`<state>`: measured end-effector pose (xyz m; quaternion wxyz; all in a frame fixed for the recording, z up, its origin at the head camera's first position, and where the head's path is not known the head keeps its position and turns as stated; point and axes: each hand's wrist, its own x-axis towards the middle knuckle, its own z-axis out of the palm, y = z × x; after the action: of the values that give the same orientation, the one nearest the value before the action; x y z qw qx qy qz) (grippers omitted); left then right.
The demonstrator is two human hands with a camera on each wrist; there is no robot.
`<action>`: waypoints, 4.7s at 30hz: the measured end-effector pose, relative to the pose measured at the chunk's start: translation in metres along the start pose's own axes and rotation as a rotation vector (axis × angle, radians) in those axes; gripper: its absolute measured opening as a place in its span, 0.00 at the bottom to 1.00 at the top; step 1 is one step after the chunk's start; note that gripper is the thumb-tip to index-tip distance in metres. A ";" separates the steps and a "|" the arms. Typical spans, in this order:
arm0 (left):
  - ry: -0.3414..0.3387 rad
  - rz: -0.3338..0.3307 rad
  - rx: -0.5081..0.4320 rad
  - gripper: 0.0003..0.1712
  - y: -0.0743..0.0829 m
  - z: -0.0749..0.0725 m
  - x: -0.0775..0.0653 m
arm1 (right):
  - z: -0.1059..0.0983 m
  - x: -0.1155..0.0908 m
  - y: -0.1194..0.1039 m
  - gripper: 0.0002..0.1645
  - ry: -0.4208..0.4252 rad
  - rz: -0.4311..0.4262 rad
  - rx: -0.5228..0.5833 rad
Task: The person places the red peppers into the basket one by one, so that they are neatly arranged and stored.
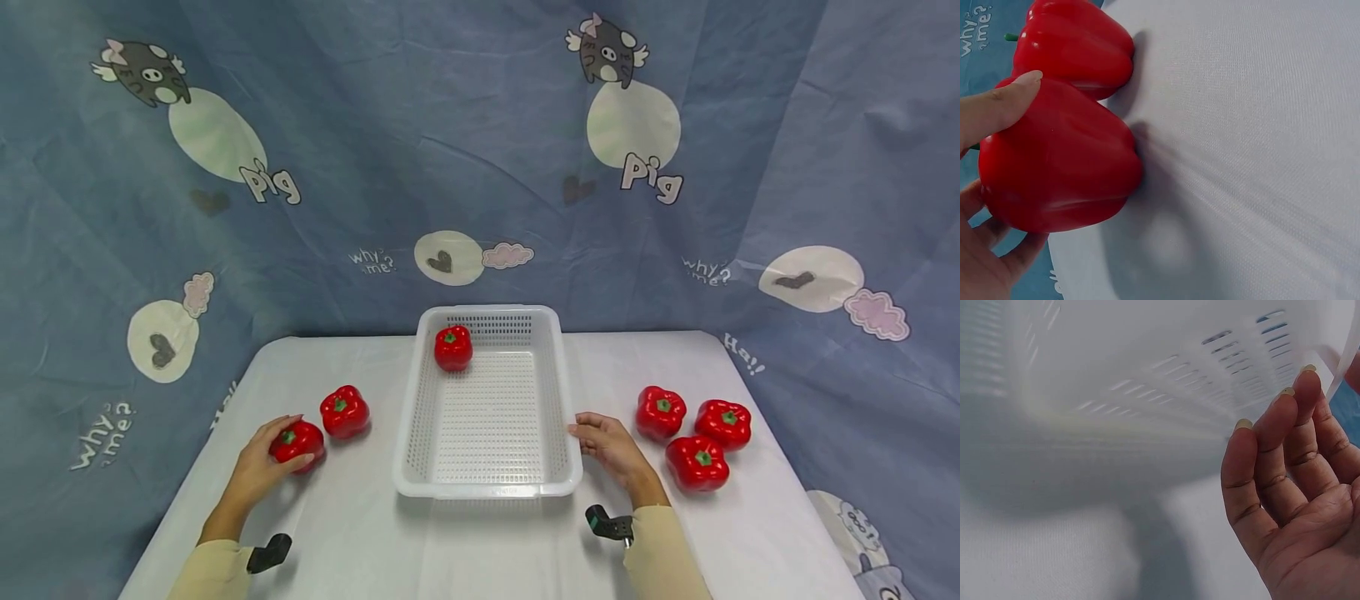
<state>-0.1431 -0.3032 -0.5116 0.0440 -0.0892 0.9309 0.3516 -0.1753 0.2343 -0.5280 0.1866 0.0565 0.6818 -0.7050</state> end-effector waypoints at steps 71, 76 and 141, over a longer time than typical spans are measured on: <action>-0.157 0.400 0.094 0.52 0.156 -0.029 0.023 | -0.004 0.004 0.000 0.27 -0.011 -0.017 -0.004; -0.192 0.373 0.115 0.53 0.165 -0.022 0.030 | -0.005 0.003 0.000 0.25 -0.019 -0.017 0.001; -0.374 0.288 0.331 0.52 0.207 0.072 0.094 | -0.004 0.000 0.000 0.23 -0.036 -0.025 -0.004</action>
<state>-0.2751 -0.1160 -0.4454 0.1783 0.1187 0.9545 0.2077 -0.1764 0.2384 -0.5285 0.1900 0.0350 0.6803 -0.7070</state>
